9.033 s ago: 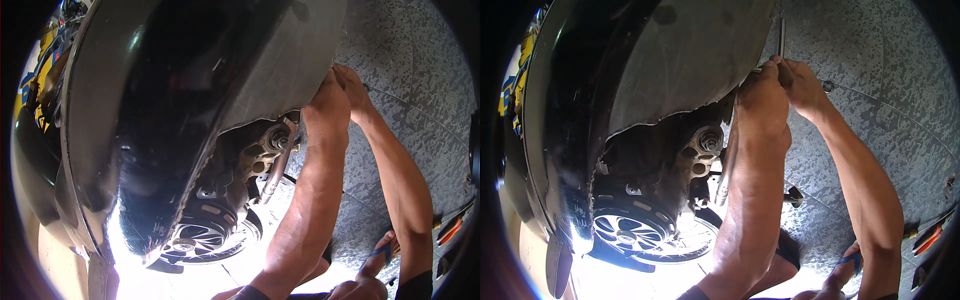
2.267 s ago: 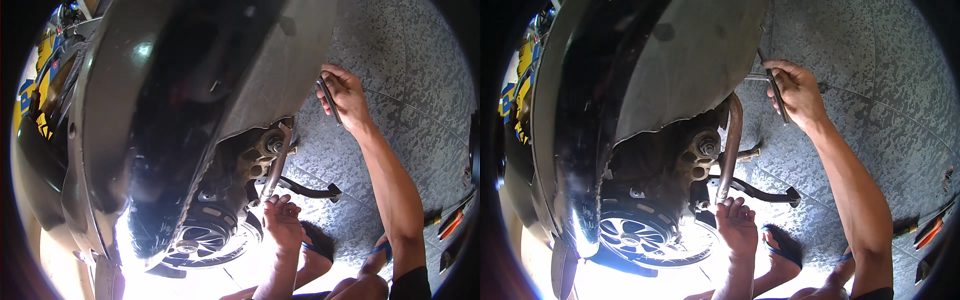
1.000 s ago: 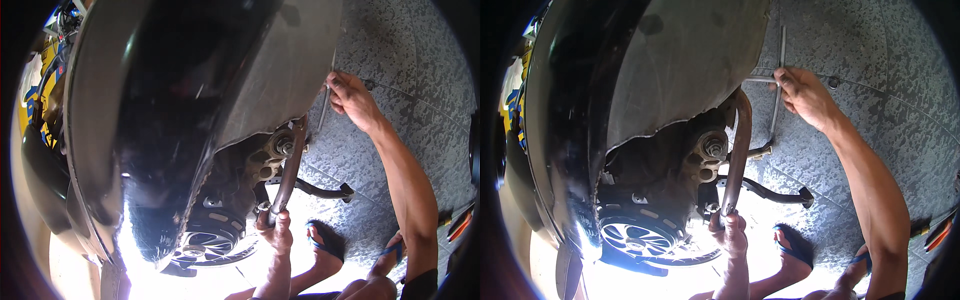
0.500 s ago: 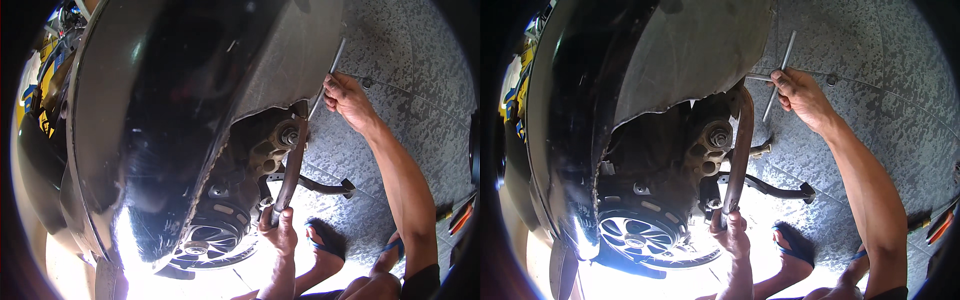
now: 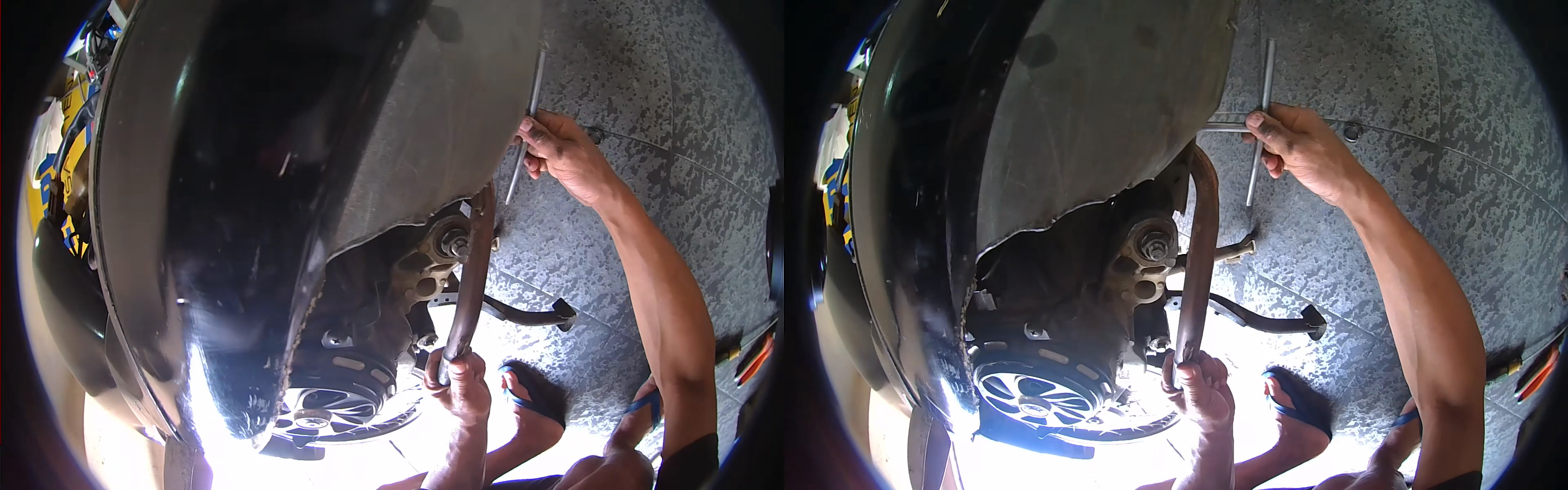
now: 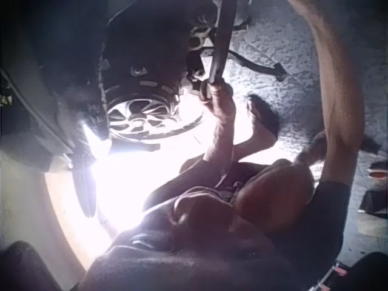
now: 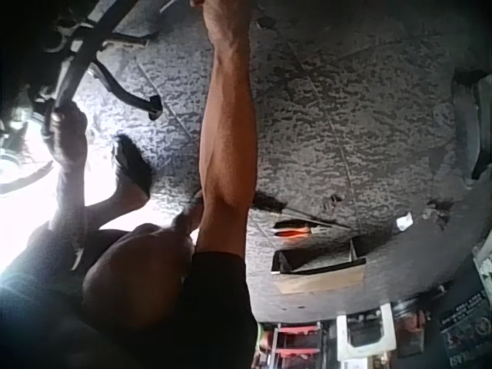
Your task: The person uses a T-handle wrench to unscrew a bolt from a metal bracket on a motorcycle while holding the bracket by hand.
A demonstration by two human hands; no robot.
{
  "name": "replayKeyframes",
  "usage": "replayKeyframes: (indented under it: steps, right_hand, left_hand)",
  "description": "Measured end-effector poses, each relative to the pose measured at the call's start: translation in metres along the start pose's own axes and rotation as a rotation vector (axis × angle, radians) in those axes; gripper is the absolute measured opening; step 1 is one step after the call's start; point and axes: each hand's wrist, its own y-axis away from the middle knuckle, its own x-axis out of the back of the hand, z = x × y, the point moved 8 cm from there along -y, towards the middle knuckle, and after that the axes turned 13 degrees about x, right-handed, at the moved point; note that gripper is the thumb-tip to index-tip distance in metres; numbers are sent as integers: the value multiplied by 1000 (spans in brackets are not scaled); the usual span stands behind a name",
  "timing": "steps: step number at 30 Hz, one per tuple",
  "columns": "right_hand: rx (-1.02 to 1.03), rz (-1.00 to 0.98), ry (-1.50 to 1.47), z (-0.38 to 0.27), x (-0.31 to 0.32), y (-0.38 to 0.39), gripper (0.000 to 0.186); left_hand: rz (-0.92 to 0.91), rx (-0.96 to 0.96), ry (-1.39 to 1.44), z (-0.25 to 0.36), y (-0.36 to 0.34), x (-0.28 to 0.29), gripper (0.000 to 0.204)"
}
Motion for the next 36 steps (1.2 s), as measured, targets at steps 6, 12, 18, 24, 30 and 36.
replayKeyframes:
  steps: [6,12,18,24,30,36]
  right_hand:
    - [-26,-3,-110,15,4,3,47]
    - [-76,-5,-132,29,15,11,46]
    - [-189,53,-142,9,41,41,41]
    - [-223,249,-207,2,89,112,30]
    - [-190,299,-476,-32,107,163,25]
    - [0,154,-588,-94,96,175,23]
  left_hand:
    - [-4,-19,-8,1,-2,0,48]
    - [11,-34,-27,-2,-6,1,50]
    - [94,-62,41,3,1,5,51]
    - [107,-14,63,-16,-1,8,49]
    - [65,-126,23,-13,-9,11,43]
    - [84,-27,46,-5,-7,7,44]
